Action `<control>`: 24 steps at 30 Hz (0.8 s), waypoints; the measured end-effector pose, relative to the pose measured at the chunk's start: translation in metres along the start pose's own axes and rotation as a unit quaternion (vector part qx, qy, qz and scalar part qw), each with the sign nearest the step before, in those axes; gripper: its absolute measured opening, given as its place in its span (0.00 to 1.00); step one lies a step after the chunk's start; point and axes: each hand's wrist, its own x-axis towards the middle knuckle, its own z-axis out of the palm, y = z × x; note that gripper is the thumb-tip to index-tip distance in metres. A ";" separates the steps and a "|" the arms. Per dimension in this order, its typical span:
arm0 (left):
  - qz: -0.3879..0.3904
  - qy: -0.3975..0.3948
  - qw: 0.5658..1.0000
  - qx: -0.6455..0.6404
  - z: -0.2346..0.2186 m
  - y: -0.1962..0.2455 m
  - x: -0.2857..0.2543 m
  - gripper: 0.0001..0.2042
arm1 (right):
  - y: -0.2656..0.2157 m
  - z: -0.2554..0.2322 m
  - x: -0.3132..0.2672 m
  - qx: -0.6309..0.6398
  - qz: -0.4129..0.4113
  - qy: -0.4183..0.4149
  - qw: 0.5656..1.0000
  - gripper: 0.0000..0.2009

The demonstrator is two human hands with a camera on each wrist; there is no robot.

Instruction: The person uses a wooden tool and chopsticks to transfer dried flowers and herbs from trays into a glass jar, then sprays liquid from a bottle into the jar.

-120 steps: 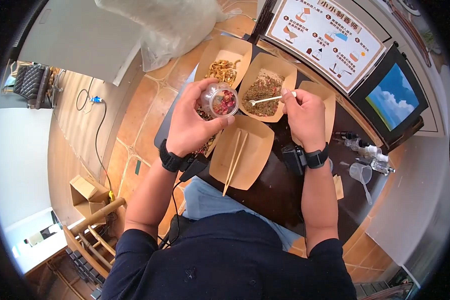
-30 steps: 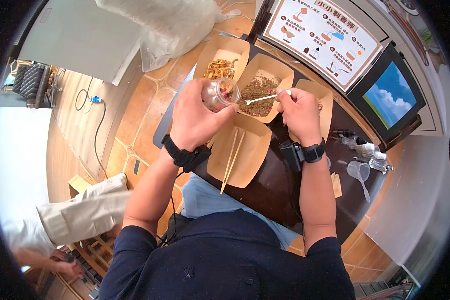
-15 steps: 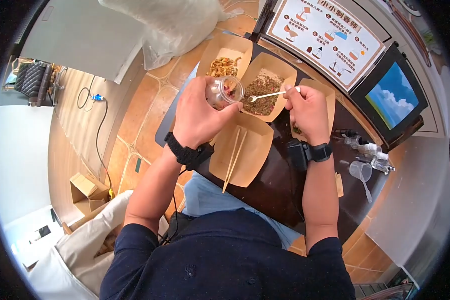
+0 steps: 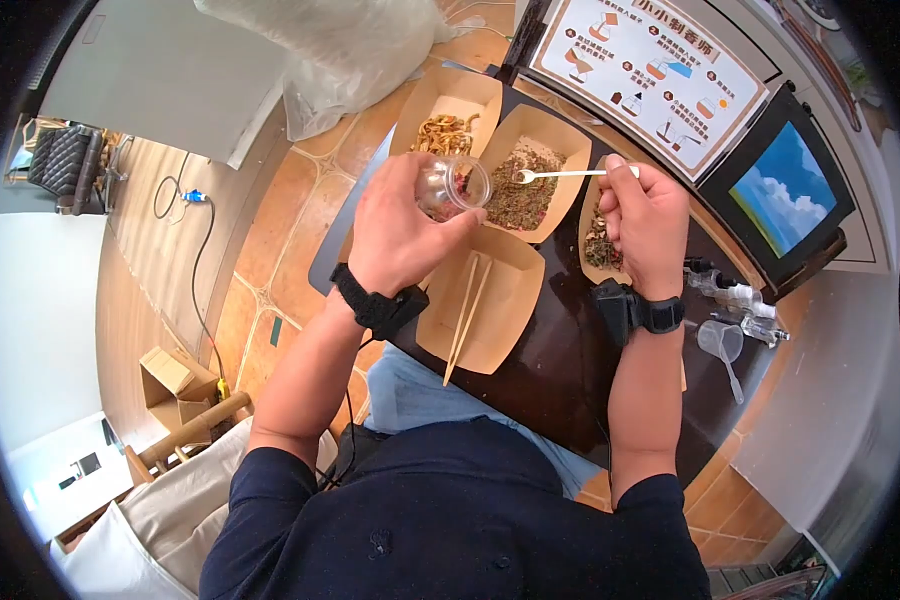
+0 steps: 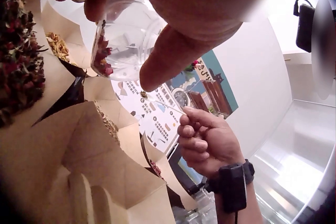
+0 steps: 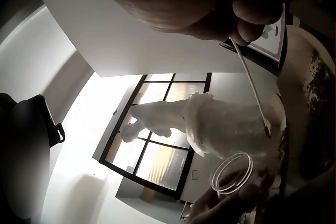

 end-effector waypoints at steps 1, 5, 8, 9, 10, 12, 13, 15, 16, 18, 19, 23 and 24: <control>0.000 0.000 1.000 0.000 0.001 -0.001 0.000 0.32 | -0.003 0.001 -0.003 0.005 -0.015 0.005 1.000 0.16; 0.009 -0.002 1.000 0.005 0.001 0.000 -0.001 0.32 | -0.017 0.009 -0.018 0.020 -0.040 0.007 0.999 0.16; 0.011 -0.002 1.000 0.000 0.001 0.000 -0.001 0.32 | -0.017 0.018 -0.026 0.041 -0.046 -0.012 0.998 0.16; 0.011 -0.003 1.000 -0.003 0.002 0.000 -0.001 0.32 | -0.014 0.019 -0.025 0.042 -0.046 -0.012 0.998 0.16; 0.011 -0.003 1.000 -0.003 0.002 0.001 -0.002 0.32 | -0.009 0.021 -0.023 0.041 -0.060 -0.009 0.997 0.16; 0.002 -0.008 1.000 -0.003 0.000 0.003 -0.002 0.32 | -0.008 0.020 -0.022 0.040 -0.073 -0.004 0.997 0.16; 0.002 -0.008 1.000 -0.003 0.000 0.003 -0.003 0.32 | -0.011 0.016 -0.021 0.050 -0.074 0.007 0.996 0.16; -0.003 -0.005 1.000 -0.003 -0.001 0.000 -0.003 0.32 | -0.010 0.009 -0.016 0.057 -0.093 0.018 0.994 0.15; -0.003 -0.006 1.000 -0.005 -0.001 -0.001 -0.004 0.32 | -0.009 0.008 -0.014 0.056 -0.093 0.019 0.994 0.15; -0.024 -0.018 0.999 -0.043 -0.001 -0.005 -0.003 0.32 | -0.008 0.004 -0.011 -0.011 -0.077 0.048 0.996 0.16; -0.033 -0.029 0.998 -0.043 -0.001 -0.007 -0.002 0.33 | -0.001 0.001 -0.006 -0.083 -0.106 0.050 0.990 0.15; -0.050 -0.022 0.995 -0.080 -0.006 -0.001 -0.002 0.32 | 0.007 0.007 -0.007 -0.168 -0.264 0.003 0.950 0.10; -0.049 -0.021 0.995 -0.080 -0.006 0.000 -0.002 0.32 | 0.009 0.009 -0.007 -0.167 -0.265 0.003 0.950 0.10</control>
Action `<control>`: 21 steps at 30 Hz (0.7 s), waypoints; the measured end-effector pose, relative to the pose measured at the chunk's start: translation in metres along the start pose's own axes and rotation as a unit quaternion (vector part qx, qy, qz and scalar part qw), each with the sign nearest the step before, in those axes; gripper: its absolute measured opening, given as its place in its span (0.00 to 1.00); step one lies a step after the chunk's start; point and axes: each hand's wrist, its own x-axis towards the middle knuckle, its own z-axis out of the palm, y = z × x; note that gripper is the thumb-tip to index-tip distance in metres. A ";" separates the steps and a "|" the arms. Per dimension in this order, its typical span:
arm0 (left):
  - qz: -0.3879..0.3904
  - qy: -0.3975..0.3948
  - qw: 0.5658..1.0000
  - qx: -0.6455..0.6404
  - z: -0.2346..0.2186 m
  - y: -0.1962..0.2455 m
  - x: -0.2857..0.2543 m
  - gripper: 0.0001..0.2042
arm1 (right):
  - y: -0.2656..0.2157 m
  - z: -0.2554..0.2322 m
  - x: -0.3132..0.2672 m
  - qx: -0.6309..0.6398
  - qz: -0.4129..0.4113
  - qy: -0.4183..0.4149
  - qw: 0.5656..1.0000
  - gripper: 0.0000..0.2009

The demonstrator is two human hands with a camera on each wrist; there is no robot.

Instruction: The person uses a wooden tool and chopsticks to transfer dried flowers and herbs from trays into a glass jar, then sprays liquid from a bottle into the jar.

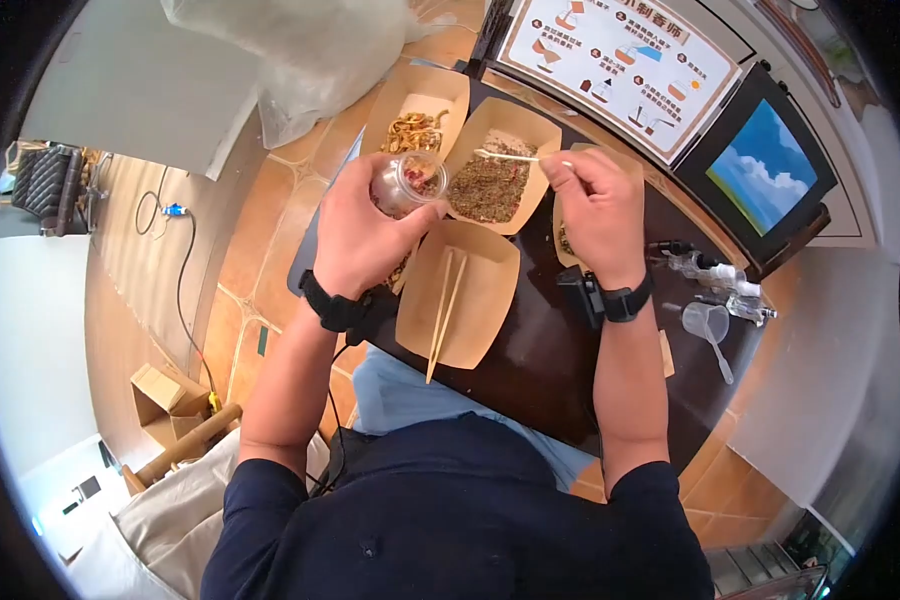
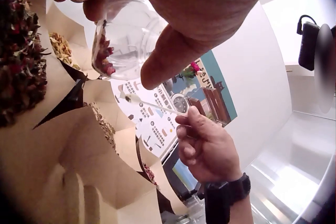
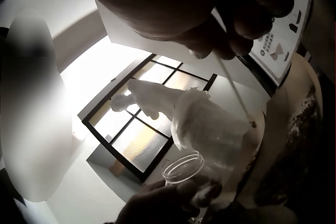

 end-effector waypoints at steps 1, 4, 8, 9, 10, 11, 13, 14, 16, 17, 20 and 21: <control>-0.003 0.003 1.000 0.000 0.000 0.000 0.000 0.32 | 0.002 0.004 -0.001 -0.027 -0.015 0.000 1.000 0.09; -0.009 0.012 1.000 0.010 -0.006 -0.001 -0.001 0.32 | 0.001 0.006 -0.001 -0.058 -0.047 0.003 0.997 0.07; -0.023 0.034 0.999 -0.009 -0.022 -0.004 -0.002 0.32 | -0.004 0.005 -0.002 -0.048 -0.052 0.024 0.997 0.07; -0.023 0.038 0.999 -0.003 -0.028 -0.005 -0.002 0.32 | -0.004 0.004 -0.002 -0.042 -0.042 0.023 0.998 0.08; -0.028 0.048 0.998 -0.010 -0.033 -0.007 -0.002 0.32 | -0.004 0.004 -0.002 -0.034 -0.031 0.022 0.999 0.08; -0.034 0.056 0.998 -0.017 -0.037 -0.009 -0.003 0.33 | -0.001 0.007 -0.002 -0.020 -0.033 0.029 0.999 0.09; -0.036 0.069 0.997 -0.014 -0.042 -0.018 -0.006 0.33 | 0.000 0.007 -0.002 -0.030 -0.009 0.014 0.999 0.10; -0.037 0.080 0.996 -0.016 -0.044 -0.024 -0.006 0.33 | 0.001 0.006 -0.002 -0.047 0.016 0.000 0.999 0.10; -0.037 0.081 0.995 -0.032 -0.046 -0.036 -0.008 0.33 | 0.003 0.008 -0.003 -0.040 0.019 0.004 0.999 0.11; -0.038 0.082 0.995 -0.049 -0.046 -0.041 -0.008 0.33 | 0.004 0.010 -0.003 -0.013 0.029 0.025 0.999 0.11; -0.034 0.082 0.995 -0.046 -0.049 -0.040 -0.012 0.32 | 0.011 0.010 -0.004 -0.005 0.061 0.034 0.998 0.11; -0.036 0.083 0.995 -0.049 -0.050 -0.041 -0.012 0.32 | 0.012 0.009 -0.004 -0.021 0.084 0.025 0.996 0.11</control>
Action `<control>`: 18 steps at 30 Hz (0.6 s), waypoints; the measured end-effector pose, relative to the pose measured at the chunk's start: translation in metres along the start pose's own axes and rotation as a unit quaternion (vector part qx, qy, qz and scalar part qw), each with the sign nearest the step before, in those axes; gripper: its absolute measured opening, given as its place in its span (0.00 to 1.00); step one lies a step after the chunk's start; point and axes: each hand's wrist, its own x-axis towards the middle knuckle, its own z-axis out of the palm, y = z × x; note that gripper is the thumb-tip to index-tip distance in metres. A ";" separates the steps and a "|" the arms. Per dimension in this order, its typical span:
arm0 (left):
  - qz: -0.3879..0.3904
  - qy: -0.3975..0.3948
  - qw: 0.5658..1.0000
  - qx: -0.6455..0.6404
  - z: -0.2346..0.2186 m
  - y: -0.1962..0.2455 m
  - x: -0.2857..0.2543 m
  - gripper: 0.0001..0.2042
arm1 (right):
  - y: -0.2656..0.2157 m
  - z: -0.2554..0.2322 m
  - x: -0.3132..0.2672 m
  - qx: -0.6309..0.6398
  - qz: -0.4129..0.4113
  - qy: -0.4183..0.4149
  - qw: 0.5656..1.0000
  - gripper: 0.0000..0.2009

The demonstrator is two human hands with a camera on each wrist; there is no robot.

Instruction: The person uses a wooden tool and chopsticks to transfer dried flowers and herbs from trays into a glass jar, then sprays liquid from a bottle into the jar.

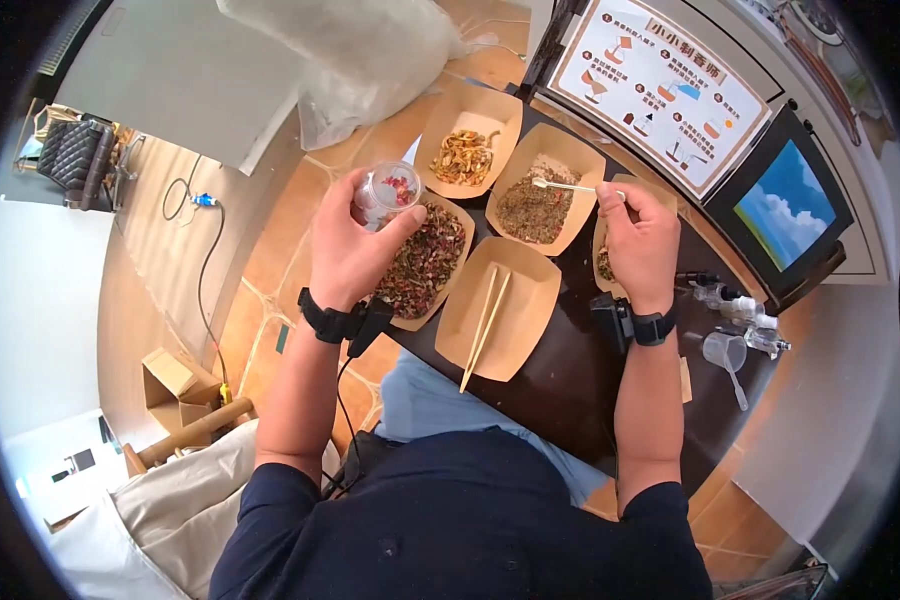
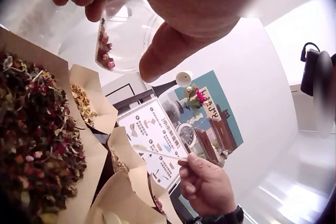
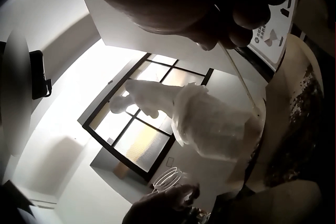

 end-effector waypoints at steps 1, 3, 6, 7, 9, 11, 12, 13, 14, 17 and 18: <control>0.008 0.003 1.000 0.000 0.000 -0.001 0.000 0.32 | 0.000 0.000 -0.002 -0.003 0.000 -0.001 1.000 0.11; 0.014 0.005 1.000 -0.003 0.000 -0.004 -0.002 0.32 | -0.002 0.001 -0.011 -0.041 -0.051 -0.010 0.998 0.11; 0.042 0.013 0.999 -0.004 -0.001 -0.004 -0.003 0.32 | 0.001 0.006 -0.025 -0.078 -0.141 -0.014 0.987 0.10; 0.043 0.007 0.999 0.019 -0.002 -0.003 -0.004 0.33 | -0.001 0.005 -0.029 -0.081 -0.143 -0.013 0.986 0.10; 0.043 0.001 0.998 0.039 -0.004 0.000 -0.006 0.33 | -0.005 0.004 -0.038 -0.114 -0.156 -0.058 0.979 0.10; 0.032 -0.006 0.999 0.012 -0.003 0.002 -0.009 0.34 | 0.001 0.001 -0.041 -0.143 -0.153 -0.089 0.974 0.11; 0.032 -0.005 0.999 0.010 -0.002 0.002 -0.011 0.34 | 0.000 0.000 -0.042 -0.144 -0.156 -0.108 0.971 0.13; 0.045 0.002 0.999 0.006 -0.002 0.003 -0.011 0.34 | -0.001 -0.001 -0.042 -0.144 -0.158 -0.127 0.969 0.14; 0.058 0.010 0.998 0.003 -0.002 0.003 -0.013 0.33 | -0.004 -0.002 -0.043 -0.146 -0.160 -0.127 0.968 0.14; 0.045 -0.006 0.998 0.031 -0.004 0.011 -0.016 0.34 | -0.020 -0.006 -0.050 -0.160 -0.153 -0.143 0.965 0.17; 0.045 -0.005 0.998 0.032 -0.004 0.011 -0.018 0.34 | -0.026 -0.006 -0.054 -0.158 -0.163 -0.147 0.963 0.17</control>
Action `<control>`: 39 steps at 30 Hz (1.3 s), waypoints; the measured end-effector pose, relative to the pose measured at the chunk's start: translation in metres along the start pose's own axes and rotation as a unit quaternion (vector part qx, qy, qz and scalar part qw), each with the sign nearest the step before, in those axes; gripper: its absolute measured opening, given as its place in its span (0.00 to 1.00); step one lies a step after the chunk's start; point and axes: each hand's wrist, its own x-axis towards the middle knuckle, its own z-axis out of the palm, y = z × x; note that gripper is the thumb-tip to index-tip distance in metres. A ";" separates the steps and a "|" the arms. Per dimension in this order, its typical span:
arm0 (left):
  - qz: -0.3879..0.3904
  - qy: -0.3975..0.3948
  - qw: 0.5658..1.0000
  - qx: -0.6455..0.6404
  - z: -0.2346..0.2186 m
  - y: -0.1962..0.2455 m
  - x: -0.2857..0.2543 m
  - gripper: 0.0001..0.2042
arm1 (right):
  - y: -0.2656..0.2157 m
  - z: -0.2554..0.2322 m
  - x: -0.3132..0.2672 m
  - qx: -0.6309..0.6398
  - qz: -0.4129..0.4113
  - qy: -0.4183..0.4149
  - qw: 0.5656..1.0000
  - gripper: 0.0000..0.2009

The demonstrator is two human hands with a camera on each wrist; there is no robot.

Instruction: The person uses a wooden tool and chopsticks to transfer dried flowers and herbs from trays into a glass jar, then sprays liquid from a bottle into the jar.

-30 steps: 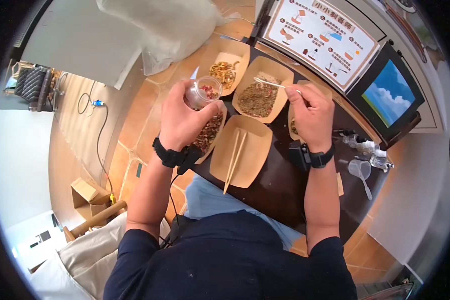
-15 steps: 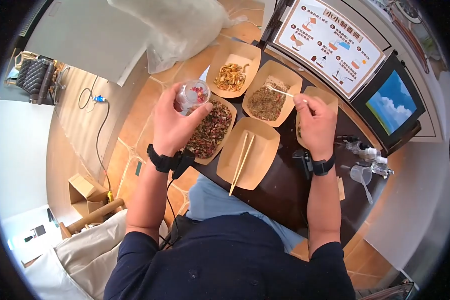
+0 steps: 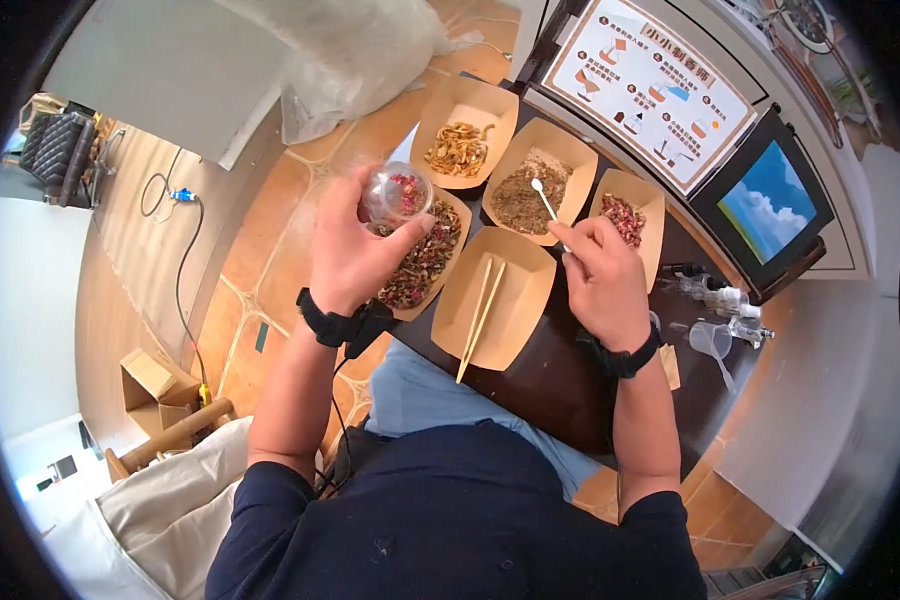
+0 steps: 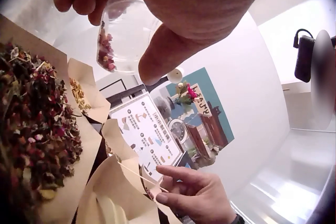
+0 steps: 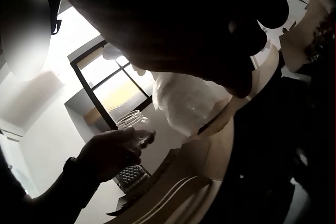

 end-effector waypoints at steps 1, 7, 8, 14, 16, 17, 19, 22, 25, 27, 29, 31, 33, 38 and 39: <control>0.005 -0.001 1.000 -0.001 0.000 -0.001 -0.002 0.35 | -0.007 0.000 -0.002 0.002 -0.012 -0.002 1.000 0.17; 0.047 -0.005 0.999 -0.006 0.000 0.002 -0.005 0.38 | -0.028 0.015 -0.010 0.007 -0.027 -0.012 1.000 0.12; 0.050 -0.010 0.999 0.004 0.000 0.003 -0.005 0.38 | -0.024 0.017 -0.010 -0.017 -0.013 0.010 1.000 0.12; 0.071 0.012 0.997 0.000 -0.001 0.002 -0.008 0.39 | -0.017 0.013 -0.007 -0.080 0.052 0.027 0.995 0.14; 0.085 0.024 0.996 -0.007 0.000 0.000 -0.009 0.40 | -0.019 0.013 -0.005 -0.090 0.049 0.019 0.995 0.15; 0.089 0.028 0.996 -0.011 0.001 0.000 -0.010 0.40 | -0.021 0.012 -0.004 -0.071 0.016 0.003 0.997 0.15; 0.092 0.034 0.995 -0.014 0.002 -0.001 -0.010 0.41 | -0.026 0.012 -0.005 -0.049 -0.019 -0.015 0.999 0.16; 0.112 0.044 0.992 -0.046 0.006 -0.003 -0.011 0.39 | -0.035 0.015 -0.008 0.035 -0.108 -0.183 0.976 0.15; 0.111 0.035 0.992 -0.039 0.006 -0.002 -0.013 0.40 | -0.035 0.026 -0.010 0.018 -0.134 -0.224 0.965 0.14; 0.096 0.029 0.994 -0.051 0.006 0.000 -0.014 0.40 | -0.036 0.029 -0.010 0.011 -0.138 -0.230 0.963 0.11; 0.063 0.018 0.993 -0.095 0.010 -0.010 -0.014 0.40 | -0.034 0.035 -0.010 -0.022 -0.153 -0.265 0.952 0.07; 0.032 0.005 0.989 -0.142 0.010 -0.014 -0.013 0.40 | -0.036 0.039 -0.013 -0.030 -0.156 -0.268 0.950 0.07; -0.017 -0.030 0.988 -0.150 0.006 -0.015 -0.010 0.39 | -0.037 0.042 -0.014 -0.039 -0.160 -0.271 0.948 0.06; -0.027 -0.014 0.992 -0.120 0.005 -0.020 -0.011 0.39 | -0.040 0.032 -0.010 -0.022 -0.186 -0.249 0.950 0.06; -0.030 -0.010 0.992 -0.119 0.005 -0.018 -0.011 0.39 | -0.042 0.024 -0.006 -0.023 -0.187 -0.252 0.949 0.06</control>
